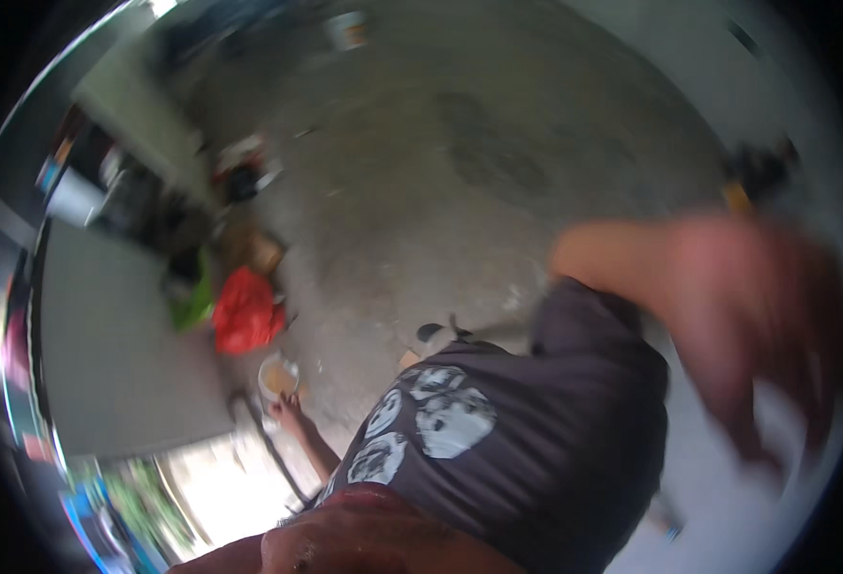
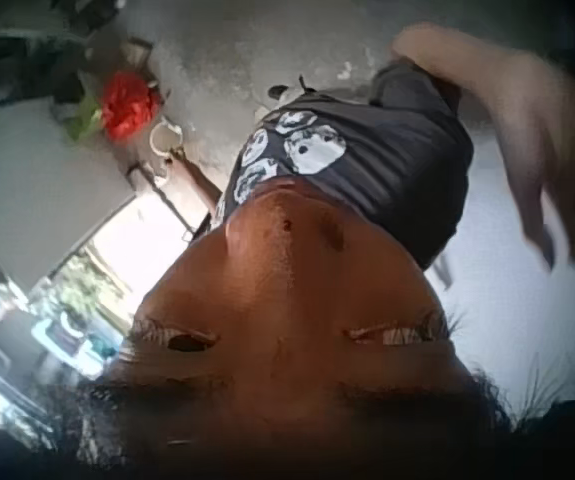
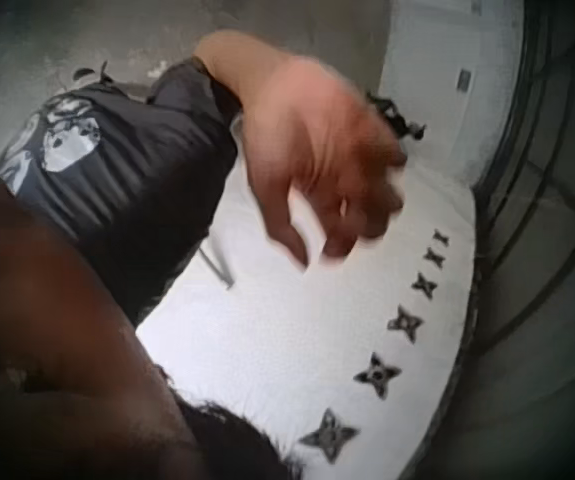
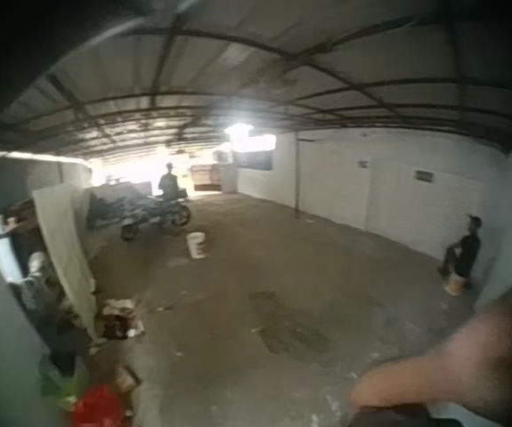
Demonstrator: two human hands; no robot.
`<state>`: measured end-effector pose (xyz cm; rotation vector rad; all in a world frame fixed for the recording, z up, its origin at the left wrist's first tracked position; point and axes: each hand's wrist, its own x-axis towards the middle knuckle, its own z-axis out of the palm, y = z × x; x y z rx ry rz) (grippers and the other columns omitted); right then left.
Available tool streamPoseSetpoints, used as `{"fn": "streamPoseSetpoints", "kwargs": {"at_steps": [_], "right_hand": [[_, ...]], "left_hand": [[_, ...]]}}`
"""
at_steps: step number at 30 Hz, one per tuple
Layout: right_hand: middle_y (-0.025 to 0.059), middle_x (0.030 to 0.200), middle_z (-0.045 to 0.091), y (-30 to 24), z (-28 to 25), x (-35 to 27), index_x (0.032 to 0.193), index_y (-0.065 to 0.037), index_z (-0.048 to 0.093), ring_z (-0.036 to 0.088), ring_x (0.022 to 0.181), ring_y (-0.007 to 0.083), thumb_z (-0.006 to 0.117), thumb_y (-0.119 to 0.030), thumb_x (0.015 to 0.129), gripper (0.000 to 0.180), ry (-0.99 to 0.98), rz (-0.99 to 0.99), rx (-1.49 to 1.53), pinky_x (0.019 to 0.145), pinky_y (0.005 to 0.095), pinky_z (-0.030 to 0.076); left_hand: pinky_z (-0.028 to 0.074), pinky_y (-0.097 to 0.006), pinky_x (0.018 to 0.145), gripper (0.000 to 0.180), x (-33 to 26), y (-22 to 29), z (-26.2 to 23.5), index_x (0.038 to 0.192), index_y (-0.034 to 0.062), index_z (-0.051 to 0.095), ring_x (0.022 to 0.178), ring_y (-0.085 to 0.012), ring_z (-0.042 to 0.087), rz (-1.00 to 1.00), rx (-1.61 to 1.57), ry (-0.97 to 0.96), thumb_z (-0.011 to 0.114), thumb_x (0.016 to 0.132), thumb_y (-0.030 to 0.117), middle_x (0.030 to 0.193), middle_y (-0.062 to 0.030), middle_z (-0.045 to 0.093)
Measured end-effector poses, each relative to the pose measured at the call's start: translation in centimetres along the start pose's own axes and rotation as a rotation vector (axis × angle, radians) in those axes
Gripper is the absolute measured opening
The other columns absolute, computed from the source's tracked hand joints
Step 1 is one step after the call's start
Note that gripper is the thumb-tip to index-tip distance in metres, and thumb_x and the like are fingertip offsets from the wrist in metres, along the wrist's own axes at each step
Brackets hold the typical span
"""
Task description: Painting a white wall with a brush and paint bucket.
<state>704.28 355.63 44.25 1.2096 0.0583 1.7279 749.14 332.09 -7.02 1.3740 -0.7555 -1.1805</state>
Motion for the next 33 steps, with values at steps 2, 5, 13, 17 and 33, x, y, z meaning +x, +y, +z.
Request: {"fn": "streamPoseSetpoints", "kwargs": {"at_steps": [2, 5, 13, 17, 33], "right_hand": [[-0.0046, 0.086, 0.064, 1.7, -7.7, -1.7, 0.093, -0.02, 0.063, 0.057, 0.073, 0.0107, 0.052, -0.05, 0.095, 0.032, 0.181, 0.14, -0.059, 0.067, 0.028, 0.05], [0.0047, 0.074, 0.059, 4.1, -9.8, -13.8, 0.092, -0.005, 0.056, 0.053, 0.059, 0.0157, 0.043, -0.027, 0.099, 0.027, 0.001, 0.807, -0.195, 0.054, 0.0291, 0.041], [-0.0045, 0.068, 0.057, -6.8, -14.0, -28.3, 0.087, -0.005, 0.062, 0.048, 0.059, 0.0026, 0.063, -0.022, 0.097, 0.019, -0.548, 1.573, -0.647, 0.053, 0.0219, 0.039], [-0.0018, 0.069, 0.058, -7.6, -12.9, -29.2, 0.086, -0.001, 0.06, 0.049, 0.061, 0.0045, 0.065, -0.019, 0.095, 0.02, -0.596, 1.707, -0.537, 0.056, 0.0241, 0.041], [0.0046, 0.065, 0.056, -7.4, -8.8, -31.4, 0.086, -0.002, 0.06, 0.053, 0.058, 0.0137, 0.065, -0.018, 0.093, 0.018, -0.887, 1.673, -0.209, 0.056, 0.031, 0.043]], "left_hand": [[0.05, -0.032, 0.07, 0.025, 0.0, -1.0, 1.6, 0.093, 0.0053, 0.038, 0.078, -0.0186, 0.055, 0.038, -0.012, -0.001, 0.06, 0.097, 0.017, 0.091, -0.009, 0.052], [0.043, -0.029, 0.063, 0.023, -2.3, -0.5, 2.2, 0.09, 0.0051, 0.039, 0.069, -0.0155, 0.048, 0.035, 0.112, -0.026, 0.058, 0.097, 0.016, 0.079, -0.0062, 0.048], [0.04, -0.028, 0.066, 0.023, -3.9, 0.3, 6.5, 0.091, 0.0059, 0.041, 0.071, -0.0143, 0.045, -0.02, 0.251, -0.142, 0.056, 0.098, 0.021, 0.079, -0.0045, 0.045], [0.04, -0.028, 0.067, 0.023, -3.8, 0.3, 7.9, 0.093, 0.0054, 0.042, 0.072, -0.0142, 0.045, -0.013, 0.204, -0.18, 0.056, 0.098, 0.022, 0.081, -0.0047, 0.045], [0.041, -0.029, 0.069, 0.024, -6.7, -1.5, 5.7, 0.092, 0.0052, 0.04, 0.073, -0.0142, 0.043, -0.041, 0.227, -0.139, 0.057, 0.098, 0.02, 0.082, -0.0046, 0.043]]}}
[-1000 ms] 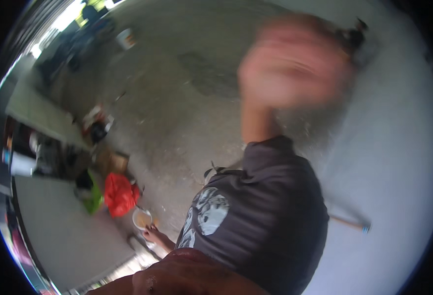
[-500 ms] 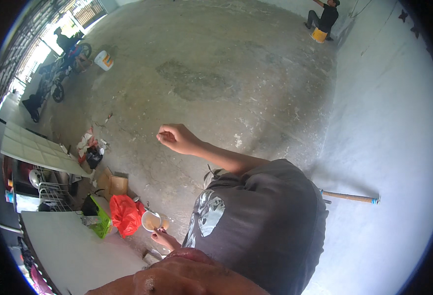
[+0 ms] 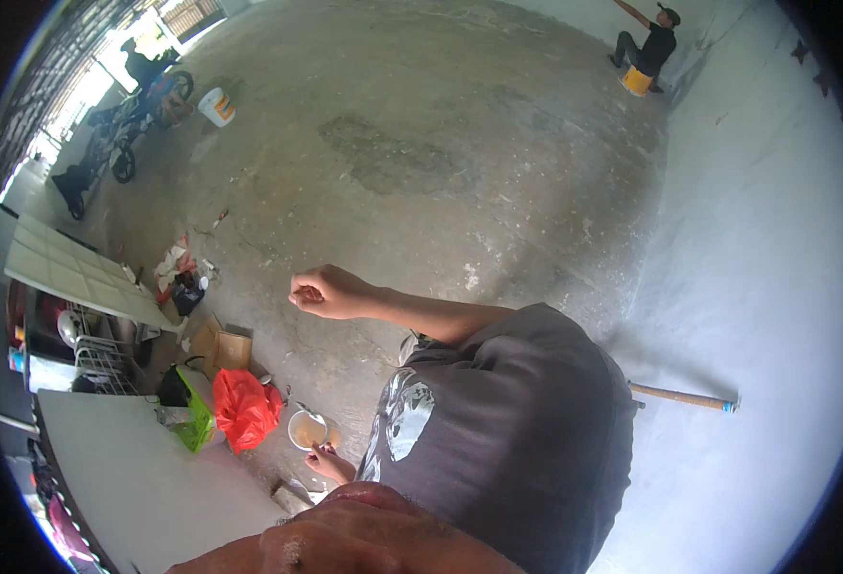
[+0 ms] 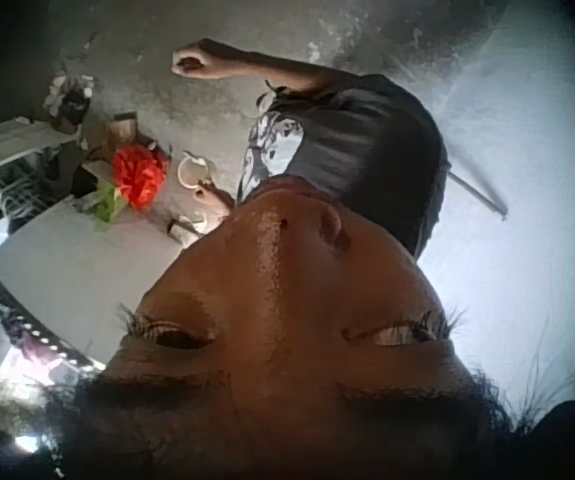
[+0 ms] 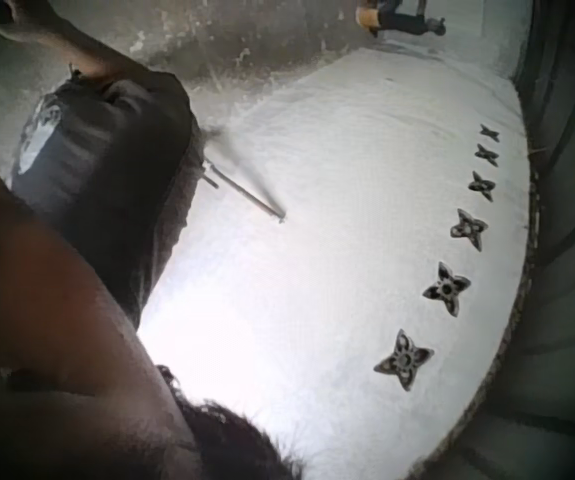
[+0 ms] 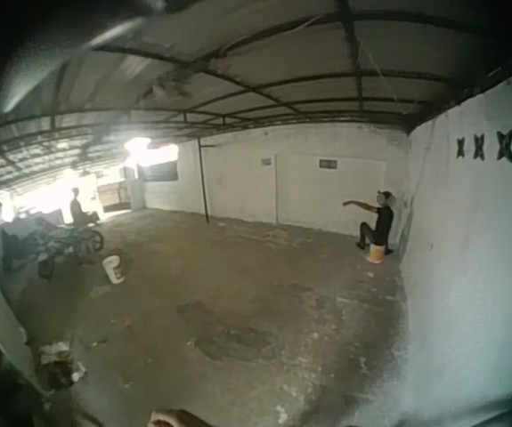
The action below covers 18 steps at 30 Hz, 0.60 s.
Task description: Painting a white wall with a brush and paint bucket.
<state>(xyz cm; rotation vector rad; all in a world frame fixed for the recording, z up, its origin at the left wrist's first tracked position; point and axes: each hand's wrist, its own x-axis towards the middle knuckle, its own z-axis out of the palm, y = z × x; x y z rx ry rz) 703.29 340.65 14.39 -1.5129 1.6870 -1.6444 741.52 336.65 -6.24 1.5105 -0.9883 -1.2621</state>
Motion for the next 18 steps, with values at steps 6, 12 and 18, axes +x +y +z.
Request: {"fn": "streamPoseSetpoints", "kwargs": {"at_steps": [6, 12, 18], "right_hand": [[0.009, 0.069, 0.061, 3.6, 8.0, -2.2, 0.109, -0.005, 0.056, 0.061, 0.064, 0.023, 0.066, -0.038, 0.092, 0.039, -0.201, 0.057, -0.076, 0.061, 0.0363, 0.048], [0.0296, 0.102, 0.066, 6.0, 15.6, -6.4, 0.131, 0.01, 0.042, 0.067, 0.095, 0.0394, 0.061, -0.062, 0.087, 0.086, -0.646, 0.349, -0.246, 0.081, 0.0436, 0.053], [0.0184, 0.081, 0.065, 6.7, 19.2, -7.5, 0.138, 0.011, 0.038, 0.066, 0.072, 0.0268, 0.067, -0.062, 0.083, 0.096, -0.743, 0.288, -0.224, 0.064, 0.0362, 0.051]], "left_hand": [[0.046, -0.029, 0.066, 0.023, 3.1, -2.6, -2.5, 0.092, 0.0083, 0.038, 0.07, -0.0116, 0.044, 0.029, -0.082, -0.054, 0.06, 0.096, 0.015, 0.081, -0.0025, 0.042], [0.047, -0.025, 0.058, 0.023, 2.7, -2.2, -1.6, 0.09, 0.0081, 0.038, 0.062, -0.0102, 0.047, 0.06, -0.094, -0.046, 0.061, 0.095, 0.008, 0.081, -0.0023, 0.044], [0.043, -0.024, 0.054, 0.021, 1.3, -0.9, -0.6, 0.092, 0.0053, 0.039, 0.057, -0.0107, 0.055, 0.144, 0.021, -0.094, 0.06, 0.095, 0.007, 0.082, -0.0041, 0.044]]}}
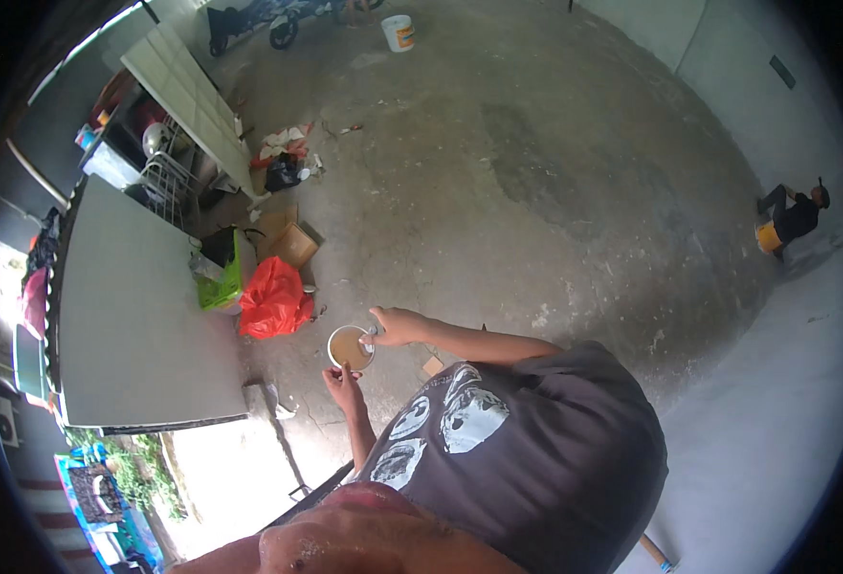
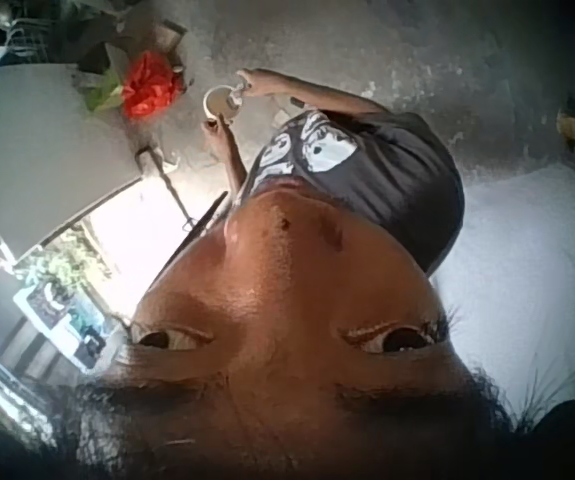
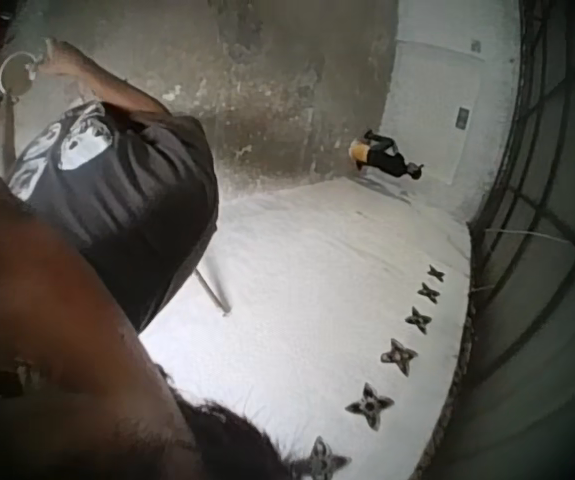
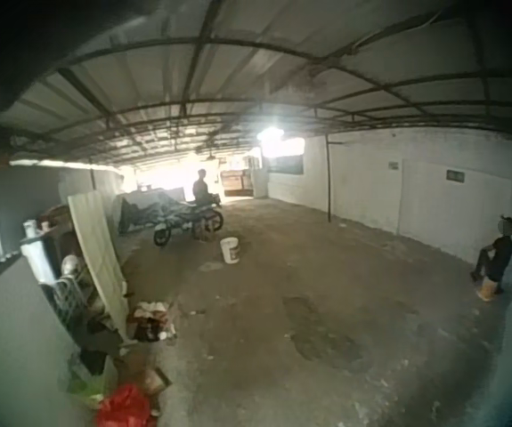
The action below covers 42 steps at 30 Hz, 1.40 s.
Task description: Painting a white wall with a brush and paint bucket.
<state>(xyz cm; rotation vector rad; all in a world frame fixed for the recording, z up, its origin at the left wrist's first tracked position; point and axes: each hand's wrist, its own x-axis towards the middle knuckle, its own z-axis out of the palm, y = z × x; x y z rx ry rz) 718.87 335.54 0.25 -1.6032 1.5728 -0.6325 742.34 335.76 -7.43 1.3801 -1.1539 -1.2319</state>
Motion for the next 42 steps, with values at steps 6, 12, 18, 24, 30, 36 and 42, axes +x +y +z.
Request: {"fn": "streamPoseSetpoints", "kwargs": {"at_steps": [6, 12, 18, 24, 30, 36, 42], "right_hand": [[0.0355, 0.108, 0.063, 0.2, 1.2, -0.6, 0.132, 0.013, 0.045, 0.065, 0.103, 0.0422, 0.065, -0.066, 0.081, 0.097, -0.138, 0.032, 0.016, 0.087, 0.044, 0.052], [0.0302, 0.108, 0.065, 1.7, 3.3, -0.1, 0.132, 0.012, 0.047, 0.065, 0.102, 0.0384, 0.069, -0.064, 0.079, 0.095, -0.273, 0.049, 0.02, 0.086, 0.0415, 0.052], [0.0196, 0.107, 0.064, 4.3, 4.8, 1.0, 0.14, 0.004, 0.043, 0.063, 0.097, 0.0289, 0.076, -0.066, 0.071, 0.104, -0.379, 0.05, -0.039, 0.084, 0.0356, 0.052], [0.0224, 0.139, 0.047, 6.3, 6.3, 0.1, 0.149, 0.003, 0.026, 0.046, 0.127, 0.0371, 0.086, -0.061, 0.059, 0.125, -0.372, -0.052, 0.042, 0.106, 0.0409, 0.041], [0.0163, 0.141, 0.045, 5.0, 6.3, 1.1, 0.154, -0.004, 0.013, 0.04, 0.131, 0.0383, 0.09, -0.051, 0.059, 0.131, -0.013, -0.31, 0.024, 0.114, 0.0444, 0.03], [0.0136, 0.142, 0.046, 3.0, 4.7, 0.7, 0.156, -0.007, 0.007, 0.041, 0.13, 0.0345, 0.091, -0.045, 0.06, 0.133, 0.058, -0.406, 0.054, 0.107, 0.0459, 0.034], [0.0165, 0.144, 0.043, 2.2, 3.7, 0.2, 0.156, -0.005, 0.006, 0.043, 0.128, 0.0367, 0.09, -0.045, 0.061, 0.133, 0.208, -0.557, -0.022, 0.105, 0.0482, 0.034]], "left_hand": [[0.044, -0.024, 0.055, 0.021, -1.1, -1.2, -0.7, 0.093, 0.0052, 0.04, 0.058, -0.0106, 0.055, -0.016, -0.013, 0.019, 0.061, 0.095, 0.009, 0.084, -0.005, 0.046], [0.044, -0.023, 0.055, 0.023, -1.5, -3.6, -2.6, 0.095, 0.0056, 0.04, 0.058, -0.011, 0.055, -0.058, 0.078, 0.05, 0.063, 0.094, 0.011, 0.084, -0.0058, 0.048], [0.046, -0.024, 0.054, 0.025, -1.1, -4.3, -4.0, 0.096, 0.0056, 0.041, 0.058, -0.0113, 0.055, -0.146, 0.025, 0.102, 0.064, 0.093, 0.013, 0.084, -0.0056, 0.049], [0.047, -0.023, 0.056, 0.022, -1.3, -0.8, -3.0, 0.095, 0.0066, 0.041, 0.06, -0.0104, 0.052, -0.207, -0.193, 0.068, 0.063, 0.094, 0.01, 0.082, -0.0044, 0.05], [0.044, -0.022, 0.056, 0.02, -1.3, 4.9, -1.4, 0.093, 0.0084, 0.043, 0.062, -0.0087, 0.05, -0.26, -0.347, -0.002, 0.063, 0.094, 0.009, 0.077, -0.0015, 0.051], [0.043, -0.022, 0.058, 0.018, -1.6, 7.8, -1.0, 0.091, 0.0095, 0.045, 0.062, -0.0084, 0.05, -0.268, -0.401, -0.075, 0.063, 0.094, 0.01, 0.077, -0.0012, 0.053], [0.042, -0.022, 0.059, 0.019, -1.9, 8.6, -1.0, 0.091, 0.0099, 0.046, 0.063, -0.0078, 0.05, -0.251, -0.407, -0.143, 0.065, 0.094, 0.012, 0.076, 0.0001, 0.053]]}}
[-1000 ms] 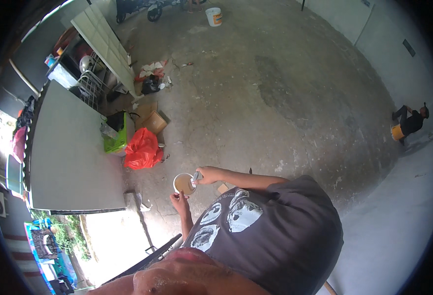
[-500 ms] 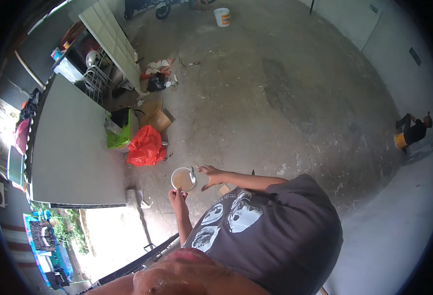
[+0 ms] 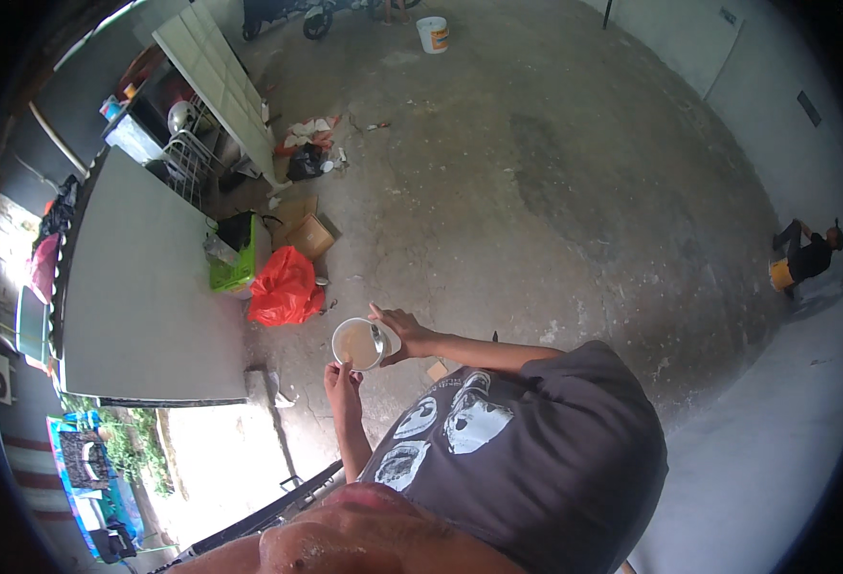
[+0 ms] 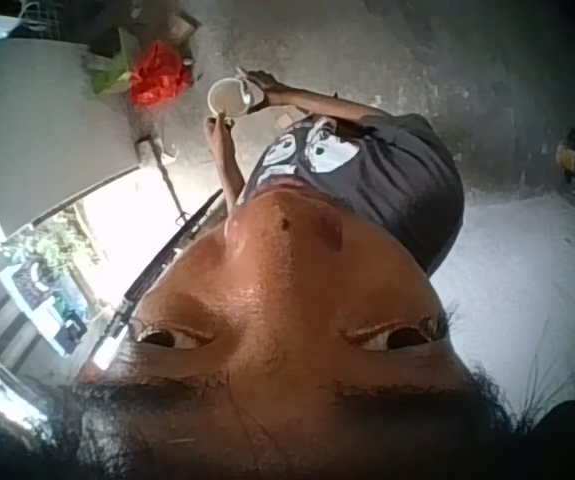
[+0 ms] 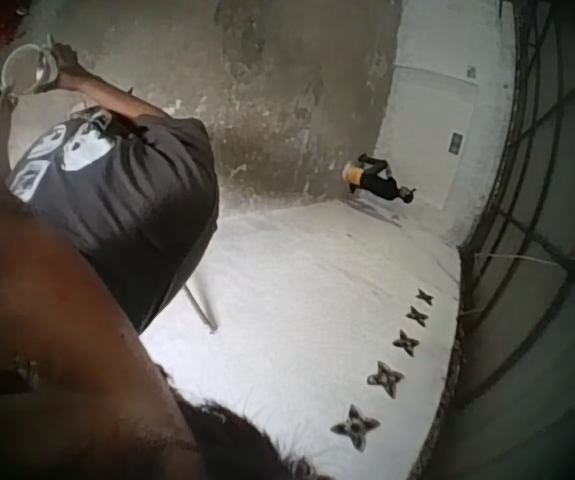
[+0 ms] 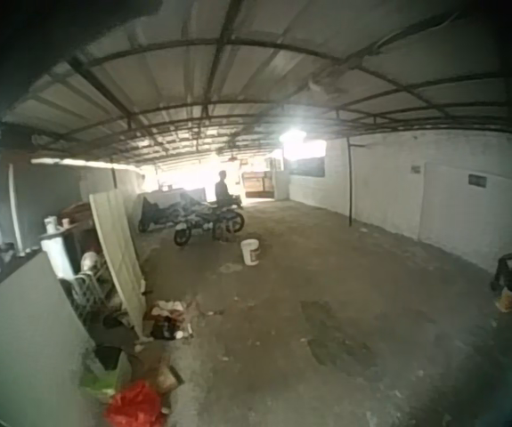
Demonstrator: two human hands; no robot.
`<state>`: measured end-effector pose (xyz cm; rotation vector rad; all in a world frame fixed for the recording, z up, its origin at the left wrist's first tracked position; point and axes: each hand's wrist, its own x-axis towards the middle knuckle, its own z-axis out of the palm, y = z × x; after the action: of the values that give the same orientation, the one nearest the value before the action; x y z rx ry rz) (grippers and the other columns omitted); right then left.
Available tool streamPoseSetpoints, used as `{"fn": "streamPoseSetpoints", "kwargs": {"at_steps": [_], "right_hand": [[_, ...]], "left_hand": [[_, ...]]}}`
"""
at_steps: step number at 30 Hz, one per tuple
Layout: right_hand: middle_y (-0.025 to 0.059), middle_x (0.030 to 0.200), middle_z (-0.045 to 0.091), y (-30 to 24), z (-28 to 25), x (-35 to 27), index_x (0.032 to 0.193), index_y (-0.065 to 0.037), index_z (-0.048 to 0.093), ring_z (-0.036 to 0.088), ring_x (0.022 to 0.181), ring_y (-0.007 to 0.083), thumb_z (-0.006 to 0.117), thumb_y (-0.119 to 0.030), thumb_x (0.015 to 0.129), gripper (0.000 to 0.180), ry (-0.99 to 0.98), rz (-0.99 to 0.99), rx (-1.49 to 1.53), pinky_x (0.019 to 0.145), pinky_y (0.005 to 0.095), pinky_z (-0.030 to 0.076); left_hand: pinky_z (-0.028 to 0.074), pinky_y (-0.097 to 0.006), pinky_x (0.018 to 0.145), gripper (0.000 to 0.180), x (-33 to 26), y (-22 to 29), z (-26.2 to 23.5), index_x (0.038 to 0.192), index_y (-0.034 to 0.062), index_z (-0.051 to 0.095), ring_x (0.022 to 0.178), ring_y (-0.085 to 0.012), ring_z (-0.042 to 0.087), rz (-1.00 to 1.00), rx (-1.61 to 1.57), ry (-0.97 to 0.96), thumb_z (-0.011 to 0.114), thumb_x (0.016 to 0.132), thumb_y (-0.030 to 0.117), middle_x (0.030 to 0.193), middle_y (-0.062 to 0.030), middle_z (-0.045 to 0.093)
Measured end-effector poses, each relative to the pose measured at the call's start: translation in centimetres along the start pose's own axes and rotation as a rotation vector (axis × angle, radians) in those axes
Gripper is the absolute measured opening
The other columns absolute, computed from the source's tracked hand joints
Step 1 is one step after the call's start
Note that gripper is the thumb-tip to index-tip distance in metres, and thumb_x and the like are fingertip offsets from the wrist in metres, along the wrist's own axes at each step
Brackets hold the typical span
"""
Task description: Painting a white wall with a brush and paint bucket.
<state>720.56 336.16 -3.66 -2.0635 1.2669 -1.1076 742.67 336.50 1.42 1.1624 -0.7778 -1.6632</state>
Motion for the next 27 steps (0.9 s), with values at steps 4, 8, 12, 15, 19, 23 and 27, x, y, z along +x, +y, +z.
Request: {"fn": "streamPoseSetpoints", "kwargs": {"at_steps": [4, 8, 12, 15, 19, 23, 27], "right_hand": [[0.017, 0.143, 0.044, -0.5, -0.6, 0.0, 0.155, -0.004, 0.006, 0.045, 0.126, 0.0376, 0.089, -0.046, 0.062, 0.132, -0.095, 0.086, 0.021, 0.105, 0.0492, 0.034], [0.0178, 0.144, 0.044, -1.3, -1.3, 0.2, 0.155, -0.004, 0.006, 0.044, 0.127, 0.0383, 0.089, -0.045, 0.063, 0.13, -0.125, 0.135, 0.032, 0.107, 0.0496, 0.031], [0.0191, 0.143, 0.043, -1.6, -1.5, -0.1, 0.155, -0.005, 0.006, 0.043, 0.129, 0.0381, 0.089, -0.043, 0.063, 0.13, -0.104, 0.126, 0.033, 0.109, 0.0492, 0.029], [0.0184, 0.126, 0.055, -1.5, -1.3, -0.2, 0.152, 0.002, 0.015, 0.056, 0.109, 0.0379, 0.087, -0.047, 0.061, 0.125, 0.055, -0.011, -0.062, 0.093, 0.0486, 0.042], [0.0207, 0.126, 0.055, -1.6, -1.0, -0.5, 0.151, 0.003, 0.017, 0.056, 0.11, 0.0381, 0.087, -0.046, 0.061, 0.124, 0.051, 0.013, -0.062, 0.094, 0.0483, 0.041], [0.0212, 0.127, 0.053, -2.2, -1.1, -0.3, 0.151, 0.003, 0.016, 0.053, 0.115, 0.0378, 0.087, -0.045, 0.061, 0.125, 0.063, 0.0, -0.039, 0.097, 0.0484, 0.039], [0.0213, 0.133, 0.05, -2.1, -1.3, -0.6, 0.153, 0.002, 0.012, 0.049, 0.122, 0.0363, 0.088, -0.045, 0.061, 0.129, -0.005, 0.047, -0.022, 0.101, 0.049, 0.036]], "left_hand": [[0.042, -0.023, 0.059, 0.019, -0.2, 0.1, 0.3, 0.091, 0.0101, 0.046, 0.063, -0.0073, 0.05, -0.009, 0.005, -0.032, 0.065, 0.094, 0.013, 0.077, 0.0007, 0.053], [0.042, -0.022, 0.059, 0.019, -0.4, 0.3, 0.6, 0.091, 0.01, 0.046, 0.063, -0.0072, 0.049, -0.01, 0.017, -0.038, 0.065, 0.095, 0.014, 0.076, 0.0009, 0.053], [0.044, -0.022, 0.058, 0.022, -0.6, 0.5, 0.8, 0.092, 0.0093, 0.044, 0.059, -0.0088, 0.051, -0.002, 0.029, -0.034, 0.065, 0.095, 0.016, 0.076, -0.0009, 0.053], [0.045, -0.022, 0.058, 0.024, -0.7, 0.9, 1.0, 0.092, 0.0096, 0.043, 0.059, -0.0089, 0.054, 0.001, 0.094, -0.037, 0.064, 0.096, 0.02, 0.077, -0.0013, 0.054], [0.049, -0.023, 0.061, 0.027, -1.2, 2.2, 1.8, 0.091, 0.0095, 0.044, 0.061, -0.0092, 0.056, 0.01, 0.257, -0.023, 0.062, 0.098, 0.029, 0.074, 0.0002, 0.051], [0.051, -0.023, 0.061, 0.028, -1.0, 2.2, 0.7, 0.092, 0.0088, 0.045, 0.061, -0.0096, 0.057, 0.056, 0.343, -0.028, 0.061, 0.099, 0.031, 0.075, 0.0002, 0.051], [0.046, -0.023, 0.055, 0.03, -1.4, 3.1, 0.9, 0.091, 0.0063, 0.046, 0.06, -0.009, 0.057, 0.134, 0.564, -0.062, 0.06, 0.099, 0.032, 0.072, -0.0016, 0.051]]}}
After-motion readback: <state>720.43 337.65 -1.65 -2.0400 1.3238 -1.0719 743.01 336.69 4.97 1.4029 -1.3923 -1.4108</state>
